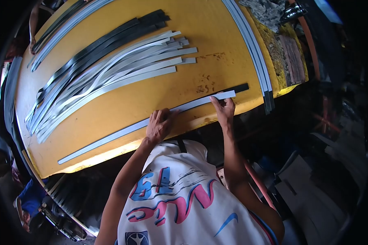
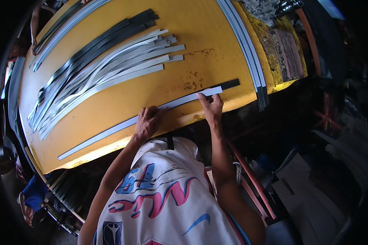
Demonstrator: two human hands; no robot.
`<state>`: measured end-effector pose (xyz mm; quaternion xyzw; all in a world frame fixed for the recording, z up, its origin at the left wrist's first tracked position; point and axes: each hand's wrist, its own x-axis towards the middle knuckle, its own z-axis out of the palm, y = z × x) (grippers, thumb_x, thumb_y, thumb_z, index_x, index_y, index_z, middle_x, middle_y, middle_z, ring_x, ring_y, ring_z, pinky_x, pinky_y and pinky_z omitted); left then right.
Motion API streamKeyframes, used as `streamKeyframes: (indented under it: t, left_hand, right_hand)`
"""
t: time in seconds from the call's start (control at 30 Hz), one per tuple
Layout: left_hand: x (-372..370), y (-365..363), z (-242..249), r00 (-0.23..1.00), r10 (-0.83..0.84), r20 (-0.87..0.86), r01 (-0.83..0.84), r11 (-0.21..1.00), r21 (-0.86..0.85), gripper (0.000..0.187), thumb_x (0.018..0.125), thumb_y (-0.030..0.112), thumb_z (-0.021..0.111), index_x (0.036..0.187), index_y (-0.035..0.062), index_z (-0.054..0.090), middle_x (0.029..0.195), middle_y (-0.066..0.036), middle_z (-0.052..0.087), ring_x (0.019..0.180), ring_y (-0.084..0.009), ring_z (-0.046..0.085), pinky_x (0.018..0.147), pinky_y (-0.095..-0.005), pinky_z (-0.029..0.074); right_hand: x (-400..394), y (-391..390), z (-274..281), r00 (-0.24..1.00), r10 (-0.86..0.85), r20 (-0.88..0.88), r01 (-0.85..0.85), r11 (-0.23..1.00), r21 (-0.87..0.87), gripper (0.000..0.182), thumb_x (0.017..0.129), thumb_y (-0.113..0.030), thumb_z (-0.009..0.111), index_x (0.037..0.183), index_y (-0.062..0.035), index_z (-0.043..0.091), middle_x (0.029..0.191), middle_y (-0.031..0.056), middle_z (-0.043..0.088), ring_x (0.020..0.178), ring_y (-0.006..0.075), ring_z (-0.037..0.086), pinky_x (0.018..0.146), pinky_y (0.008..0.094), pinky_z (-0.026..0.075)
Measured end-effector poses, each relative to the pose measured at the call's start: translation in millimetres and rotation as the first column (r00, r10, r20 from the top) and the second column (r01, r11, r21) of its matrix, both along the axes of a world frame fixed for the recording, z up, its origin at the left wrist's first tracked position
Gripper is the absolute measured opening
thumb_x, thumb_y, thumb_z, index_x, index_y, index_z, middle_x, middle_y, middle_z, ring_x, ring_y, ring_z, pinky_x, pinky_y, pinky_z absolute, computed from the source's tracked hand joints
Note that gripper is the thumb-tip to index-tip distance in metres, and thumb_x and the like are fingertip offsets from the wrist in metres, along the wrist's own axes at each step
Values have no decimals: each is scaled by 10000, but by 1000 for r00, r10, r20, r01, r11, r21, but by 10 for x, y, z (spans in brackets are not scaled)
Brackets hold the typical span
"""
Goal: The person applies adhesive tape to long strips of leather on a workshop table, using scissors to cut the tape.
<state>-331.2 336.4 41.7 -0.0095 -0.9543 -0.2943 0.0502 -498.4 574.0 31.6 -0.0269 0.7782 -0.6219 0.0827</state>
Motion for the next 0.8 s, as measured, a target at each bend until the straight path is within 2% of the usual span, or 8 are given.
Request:
streamKeyframes:
  t: [0.07,0.2,0.4,0.53,0.63,0.7,0.77,0.8]
  left_hand:
    - [-14,15,16,1000,-1,23,2,1000,-22,635,780,56,671,1383,247,618,1075,-86,553,1012,-298,547,907,-427,455]
    - [-32,34,29,995,-10,94,18,996,-88,689,806,70,648,1452,288,549,1129,-104,515,1043,-315,517,949,-440,440]
    - [-29,39,12,997,5,79,0,998,-65,667,817,81,641,1448,282,557,1122,-110,515,1049,-316,515,948,-442,435]
    - [-67,52,19,995,7,100,2,996,-93,657,809,100,653,1441,255,564,1133,-116,522,1055,-317,518,941,-442,437]
    - [-149,115,84,996,-11,93,16,998,-57,615,828,136,678,1429,205,571,1163,-126,531,1074,-328,523,944,-455,440]
    - [-224,283,123,992,69,104,-86,982,168,498,865,173,710,1357,151,633,1181,-163,565,1063,-367,561,943,-470,455]
    - [-316,408,115,994,63,88,-78,980,180,540,863,198,729,1386,151,603,1223,-170,560,1115,-375,554,994,-474,444]
    - [-360,470,99,996,58,74,-71,978,194,587,860,223,747,1416,151,573,1264,-177,556,1167,-383,547,1045,-478,433]
  right_hand:
    - [6,-6,53,997,15,70,-16,1000,25,226,899,-71,772,1074,16,659,952,26,694,861,79,612,789,255,502]
    - [5,-16,34,998,-5,68,5,1000,13,231,899,-70,770,1081,23,662,953,32,700,863,84,622,796,256,507]
    - [8,-23,-2,998,-15,67,15,1000,-8,234,897,-85,776,1071,25,666,940,32,703,832,78,628,769,255,511]
    - [8,-9,-34,999,-17,45,13,997,82,217,892,-95,782,1041,22,676,910,31,709,803,74,630,743,254,510]
    - [3,-4,-11,999,-12,35,8,993,119,214,890,-99,784,1033,22,680,902,36,713,799,78,633,738,255,511]
    - [3,0,-35,999,-4,38,-2,989,147,216,889,-101,785,1034,22,681,904,41,716,801,81,635,740,256,512]
    - [-4,9,-148,997,-22,-72,31,991,127,314,871,-220,814,1058,3,695,813,35,708,668,75,566,629,267,480]
    - [0,8,-98,997,-9,-72,20,989,149,324,870,-228,813,1060,6,696,875,68,745,717,109,643,676,282,516]
